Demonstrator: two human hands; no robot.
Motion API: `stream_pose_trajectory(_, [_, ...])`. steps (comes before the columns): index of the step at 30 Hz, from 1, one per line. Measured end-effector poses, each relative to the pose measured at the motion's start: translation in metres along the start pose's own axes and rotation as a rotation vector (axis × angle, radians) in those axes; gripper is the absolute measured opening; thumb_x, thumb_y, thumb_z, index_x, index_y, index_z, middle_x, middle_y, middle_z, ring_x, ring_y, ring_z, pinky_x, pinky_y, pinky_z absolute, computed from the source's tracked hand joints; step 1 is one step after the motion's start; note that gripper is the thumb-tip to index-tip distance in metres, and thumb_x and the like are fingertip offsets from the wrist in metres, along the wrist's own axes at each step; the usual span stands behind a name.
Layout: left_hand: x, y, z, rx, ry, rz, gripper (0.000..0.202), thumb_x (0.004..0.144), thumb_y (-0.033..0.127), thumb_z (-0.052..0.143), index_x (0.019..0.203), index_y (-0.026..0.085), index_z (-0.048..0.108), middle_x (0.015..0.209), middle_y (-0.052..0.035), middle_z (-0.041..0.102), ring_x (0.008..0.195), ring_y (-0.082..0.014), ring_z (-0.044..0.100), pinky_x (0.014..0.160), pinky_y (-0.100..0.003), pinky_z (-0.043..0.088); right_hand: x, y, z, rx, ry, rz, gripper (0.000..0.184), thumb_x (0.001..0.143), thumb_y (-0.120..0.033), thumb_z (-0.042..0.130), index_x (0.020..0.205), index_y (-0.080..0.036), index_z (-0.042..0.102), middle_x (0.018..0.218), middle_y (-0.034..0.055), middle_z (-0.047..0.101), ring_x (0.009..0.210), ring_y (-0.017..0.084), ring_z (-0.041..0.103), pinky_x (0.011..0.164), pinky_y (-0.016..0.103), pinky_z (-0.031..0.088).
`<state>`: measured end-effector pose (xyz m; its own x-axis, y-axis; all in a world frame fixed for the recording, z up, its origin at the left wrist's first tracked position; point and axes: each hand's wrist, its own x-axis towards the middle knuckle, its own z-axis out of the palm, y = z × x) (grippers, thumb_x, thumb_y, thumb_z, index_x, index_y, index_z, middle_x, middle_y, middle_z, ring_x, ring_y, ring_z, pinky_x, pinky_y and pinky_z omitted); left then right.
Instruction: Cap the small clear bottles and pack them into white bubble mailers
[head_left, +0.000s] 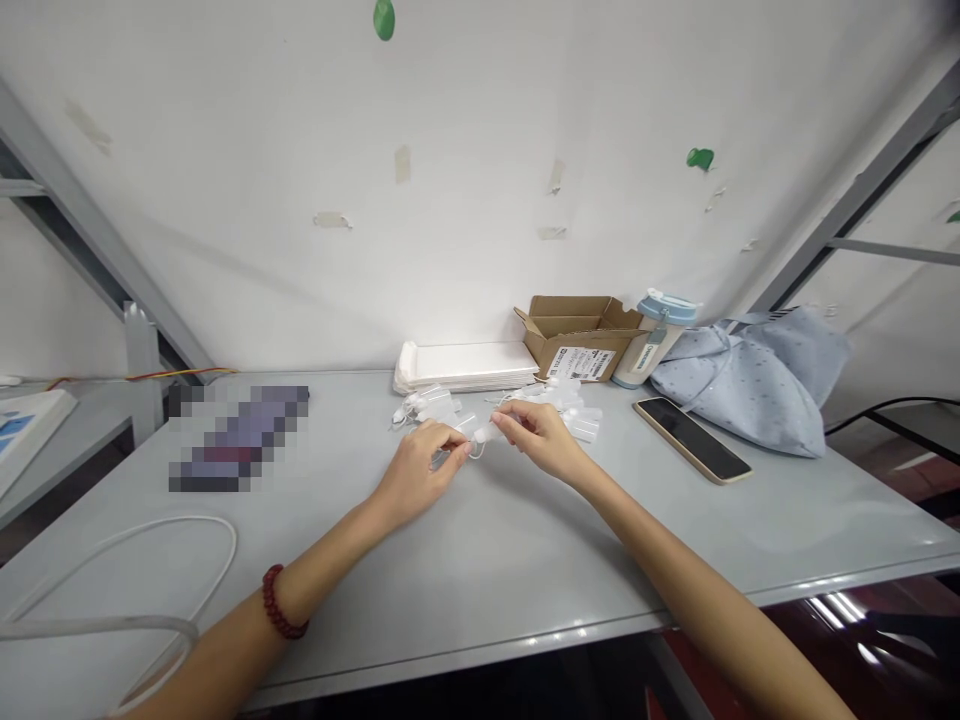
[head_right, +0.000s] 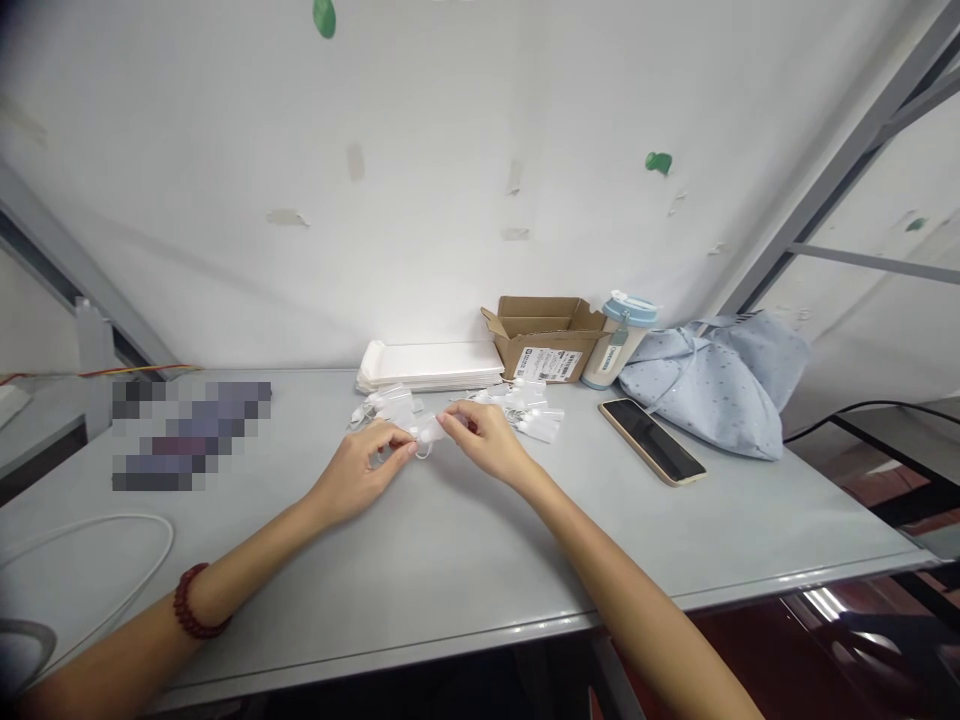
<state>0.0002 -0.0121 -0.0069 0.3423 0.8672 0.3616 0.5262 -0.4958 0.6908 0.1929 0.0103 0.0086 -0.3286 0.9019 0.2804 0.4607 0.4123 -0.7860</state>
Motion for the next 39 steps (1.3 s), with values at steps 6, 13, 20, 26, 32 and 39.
stream_pose_trajectory(6, [0.009,-0.012,-0.014,-0.049,0.101,-0.161,0.023,0.08,0.035,0.051,0.073,0.019,0.066,0.072,-0.0008,0.066,0.068,-0.0156,0.054,0.061,-0.025,0.039,0.004,0.007,-0.003,0.01,0.04,-0.027,0.031,0.087,-0.044,0.044,0.093,-0.018,0.057,0.065,-0.0012,0.052,0.059,0.012,0.048,0.053,0.023,0.036])
stream_pose_trajectory(13, [0.021,-0.038,-0.042,-0.116,0.308,-0.368,0.027,0.072,0.041,0.057,0.064,0.016,0.066,0.067,-0.0005,0.066,0.065,-0.0166,0.056,0.061,-0.024,0.04,0.018,0.044,-0.029,-0.307,0.289,-0.088,0.014,0.084,-0.03,0.048,0.084,-0.018,0.056,0.081,0.0046,0.058,0.075,0.016,0.053,0.061,0.026,0.041])
stream_pose_trajectory(20, [0.02,-0.041,-0.038,-0.049,0.094,-0.381,0.034,0.071,0.046,0.056,0.078,0.016,0.07,0.079,-0.0029,0.07,0.076,-0.0206,0.059,0.069,-0.027,0.042,0.021,0.066,-0.03,-0.547,0.219,-0.142,0.008,0.081,-0.018,0.049,0.085,-0.018,0.057,0.09,0.0076,0.059,0.091,0.022,0.053,0.079,0.034,0.041])
stream_pose_trajectory(26, [0.02,-0.049,-0.035,-0.052,0.13,-0.387,0.035,0.072,0.045,0.055,0.084,0.015,0.068,0.087,-0.0061,0.07,0.084,-0.0219,0.06,0.072,-0.028,0.044,0.02,0.066,-0.029,-0.641,0.136,-0.086,0.015,0.078,-0.012,0.053,0.091,-0.018,0.058,0.097,0.0089,0.059,0.098,0.024,0.051,0.08,0.034,0.041])
stream_pose_trajectory(32, [0.02,-0.051,-0.033,-0.021,0.162,-0.365,0.033,0.074,0.043,0.053,0.085,0.016,0.068,0.087,-0.0054,0.07,0.084,-0.0222,0.061,0.07,-0.029,0.043,0.021,0.067,-0.029,-0.751,0.07,-0.021,0.026,0.078,-0.008,0.052,0.102,-0.015,0.058,0.107,0.0111,0.059,0.102,0.025,0.05,0.083,0.035,0.04])
stream_pose_trajectory(39, [0.019,-0.045,-0.033,0.0,0.19,-0.365,0.034,0.074,0.043,0.051,0.086,0.016,0.068,0.08,-0.0049,0.069,0.077,-0.0207,0.06,0.067,-0.028,0.043,0.02,0.064,-0.023,-0.835,-0.027,0.046,0.028,0.08,-0.012,0.054,0.108,-0.015,0.057,0.112,0.0117,0.057,0.106,0.025,0.049,0.083,0.034,0.04])
